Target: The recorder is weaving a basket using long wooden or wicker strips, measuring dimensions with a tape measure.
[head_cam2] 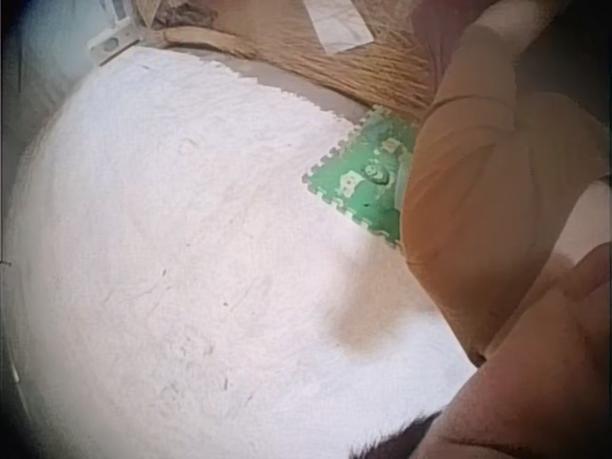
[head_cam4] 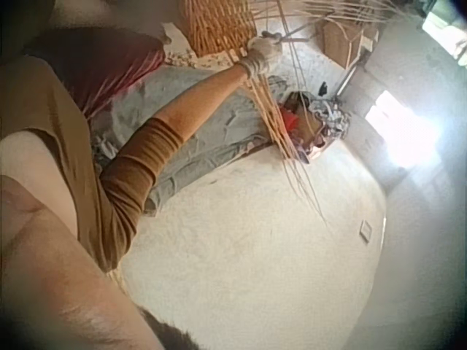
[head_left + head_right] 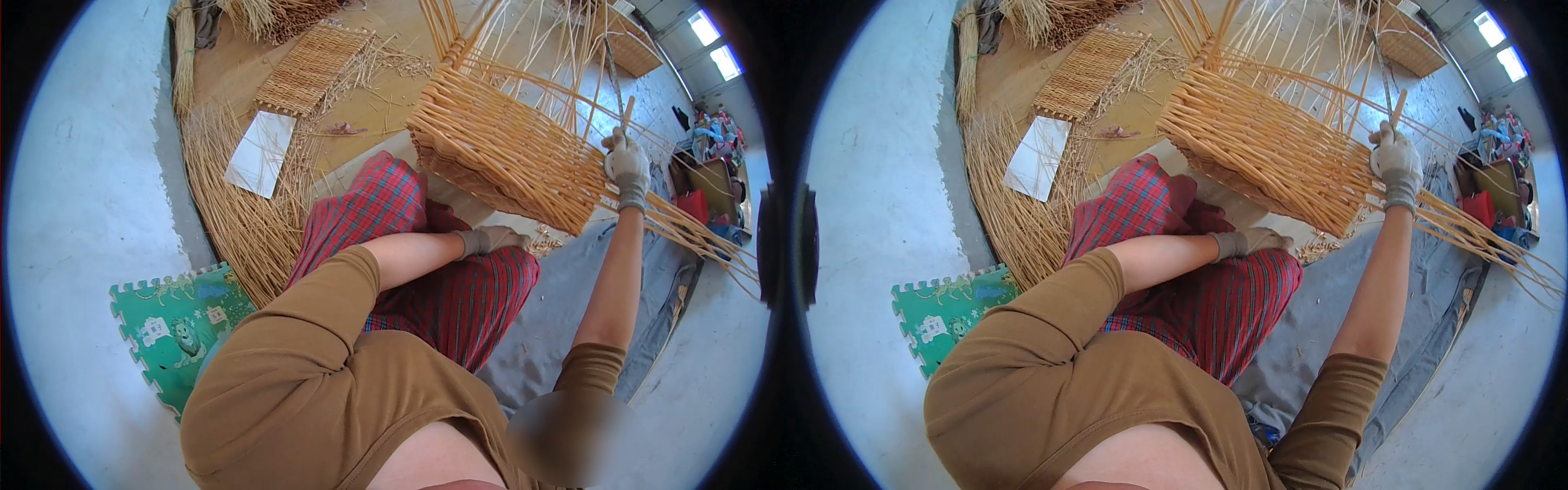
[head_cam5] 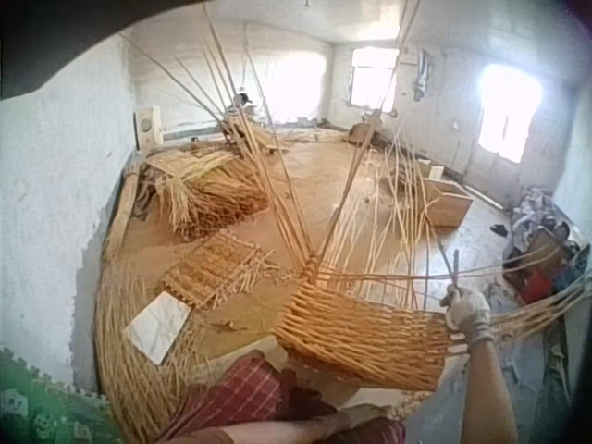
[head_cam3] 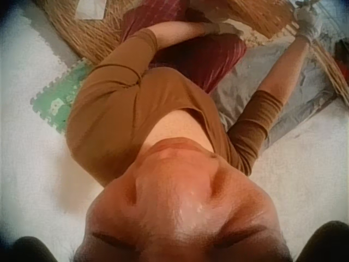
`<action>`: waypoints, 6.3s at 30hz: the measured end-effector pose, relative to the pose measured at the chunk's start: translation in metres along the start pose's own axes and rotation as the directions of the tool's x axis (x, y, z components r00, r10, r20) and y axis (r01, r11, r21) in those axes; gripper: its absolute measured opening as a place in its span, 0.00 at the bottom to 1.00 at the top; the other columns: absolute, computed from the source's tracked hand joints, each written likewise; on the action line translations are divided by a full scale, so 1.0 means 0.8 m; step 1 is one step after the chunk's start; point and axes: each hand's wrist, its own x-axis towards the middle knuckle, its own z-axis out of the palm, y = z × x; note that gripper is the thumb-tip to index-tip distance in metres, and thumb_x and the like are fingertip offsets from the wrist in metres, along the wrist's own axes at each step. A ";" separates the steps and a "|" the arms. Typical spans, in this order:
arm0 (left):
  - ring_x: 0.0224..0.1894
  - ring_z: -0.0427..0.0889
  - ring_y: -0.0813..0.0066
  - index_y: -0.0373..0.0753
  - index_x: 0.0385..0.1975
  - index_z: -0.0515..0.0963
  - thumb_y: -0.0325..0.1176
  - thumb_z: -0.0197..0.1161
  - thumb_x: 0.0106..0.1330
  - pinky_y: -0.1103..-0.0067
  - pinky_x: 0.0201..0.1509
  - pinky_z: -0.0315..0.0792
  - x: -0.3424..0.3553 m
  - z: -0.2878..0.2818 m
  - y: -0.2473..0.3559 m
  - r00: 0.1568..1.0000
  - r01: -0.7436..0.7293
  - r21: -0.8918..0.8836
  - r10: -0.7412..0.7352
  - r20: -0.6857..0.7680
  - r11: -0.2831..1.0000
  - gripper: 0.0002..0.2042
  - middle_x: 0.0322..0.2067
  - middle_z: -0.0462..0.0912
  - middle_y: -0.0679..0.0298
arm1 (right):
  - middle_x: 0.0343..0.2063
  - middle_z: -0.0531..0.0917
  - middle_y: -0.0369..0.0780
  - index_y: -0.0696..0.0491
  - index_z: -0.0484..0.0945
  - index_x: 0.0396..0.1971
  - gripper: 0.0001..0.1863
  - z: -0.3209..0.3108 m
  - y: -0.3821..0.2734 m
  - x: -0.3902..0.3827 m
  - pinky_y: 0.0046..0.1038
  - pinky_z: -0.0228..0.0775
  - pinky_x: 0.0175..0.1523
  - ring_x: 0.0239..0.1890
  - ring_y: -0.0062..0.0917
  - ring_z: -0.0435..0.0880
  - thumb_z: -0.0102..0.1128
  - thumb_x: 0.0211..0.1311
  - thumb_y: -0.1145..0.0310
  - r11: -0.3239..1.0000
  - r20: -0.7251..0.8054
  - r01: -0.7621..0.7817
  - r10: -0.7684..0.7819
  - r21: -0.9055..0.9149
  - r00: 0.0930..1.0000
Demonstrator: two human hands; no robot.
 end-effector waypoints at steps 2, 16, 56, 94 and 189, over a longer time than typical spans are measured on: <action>0.56 0.82 0.54 0.36 0.52 0.84 0.67 0.43 0.72 0.70 0.66 0.65 -0.004 -0.008 -0.003 0.999 0.026 -0.016 -0.025 0.024 1.000 0.37 0.49 0.87 0.51 | 0.44 0.89 0.45 0.46 0.90 0.38 0.31 0.000 0.000 0.000 0.40 0.71 0.59 0.51 0.43 0.85 0.38 0.76 0.43 1.000 -0.003 0.010 -0.010 0.003 1.000; 0.56 0.80 0.50 0.39 0.53 0.80 0.61 0.46 0.74 0.65 0.63 0.68 -0.001 -0.006 -0.030 0.957 -0.287 0.286 0.284 0.051 0.914 0.30 0.50 0.84 0.48 | 0.43 0.88 0.45 0.50 0.89 0.36 0.28 0.024 0.045 0.025 0.42 0.73 0.56 0.50 0.42 0.85 0.43 0.75 0.45 0.885 -0.067 0.374 -0.406 -0.278 0.911; 0.56 0.80 0.49 0.50 0.73 0.52 0.55 0.64 0.70 0.57 0.55 0.81 -0.216 -0.153 0.080 0.452 -0.573 -0.476 -0.228 -0.863 0.667 0.38 0.61 0.73 0.50 | 0.49 0.86 0.48 0.48 0.86 0.48 0.31 0.004 -0.021 -0.016 0.46 0.75 0.59 0.54 0.48 0.84 0.36 0.76 0.43 0.995 -0.040 -0.053 0.050 -0.087 0.998; 0.26 0.86 0.68 0.28 0.48 0.76 0.25 0.68 0.65 0.73 0.29 0.83 -0.319 -0.125 -0.053 0.411 0.149 -0.148 -0.198 -0.890 0.978 0.14 0.33 0.87 0.53 | 0.26 0.81 0.39 0.45 0.83 0.28 0.10 0.088 -0.052 -0.260 0.42 0.75 0.35 0.28 0.38 0.83 0.63 0.64 0.56 0.989 -0.624 0.134 -0.148 -0.070 0.767; 0.38 0.88 0.75 0.37 0.46 0.87 0.27 0.67 0.67 0.78 0.46 0.80 -0.211 -0.374 0.175 0.529 0.114 0.464 0.342 -0.777 0.878 0.10 0.40 0.91 0.60 | 0.50 0.88 0.40 0.50 0.84 0.57 0.23 -0.017 0.034 -0.152 0.29 0.80 0.53 0.47 0.28 0.87 0.50 0.66 0.81 0.698 -0.028 0.199 -0.248 0.688 0.968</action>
